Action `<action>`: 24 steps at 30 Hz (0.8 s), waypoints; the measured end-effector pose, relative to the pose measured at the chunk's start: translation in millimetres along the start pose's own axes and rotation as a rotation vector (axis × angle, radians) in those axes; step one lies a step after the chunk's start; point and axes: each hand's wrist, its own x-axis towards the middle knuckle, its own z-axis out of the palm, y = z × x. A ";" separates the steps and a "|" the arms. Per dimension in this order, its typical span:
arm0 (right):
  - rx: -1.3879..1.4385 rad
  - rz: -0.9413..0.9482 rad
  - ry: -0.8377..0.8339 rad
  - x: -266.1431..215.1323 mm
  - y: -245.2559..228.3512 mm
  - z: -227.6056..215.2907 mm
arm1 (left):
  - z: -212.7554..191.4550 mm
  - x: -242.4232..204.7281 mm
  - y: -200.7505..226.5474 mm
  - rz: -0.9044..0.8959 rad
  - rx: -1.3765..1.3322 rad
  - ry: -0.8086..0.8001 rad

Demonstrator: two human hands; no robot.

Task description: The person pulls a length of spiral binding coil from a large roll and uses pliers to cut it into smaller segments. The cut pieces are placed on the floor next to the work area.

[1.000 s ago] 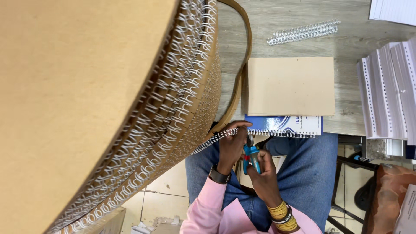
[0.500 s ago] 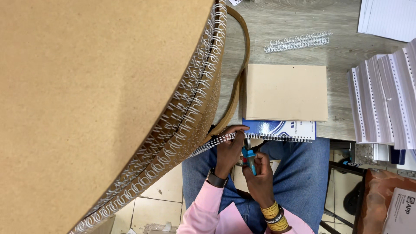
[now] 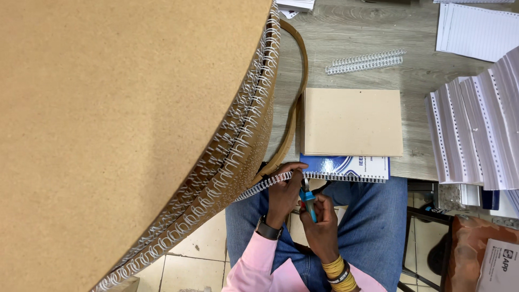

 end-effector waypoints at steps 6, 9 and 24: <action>0.007 0.103 0.006 12.4 14.1 1.2 | -4.3 -4.8 11.5 0.223 0.081 -0.002; -0.060 0.174 -0.141 20.6 26.3 -0.2 | -0.8 1.9 -31.6 0.278 0.121 -0.008; 0.313 0.147 -0.012 17.7 53.5 -2.3 | -6.9 6.4 -22.3 0.146 0.071 -0.198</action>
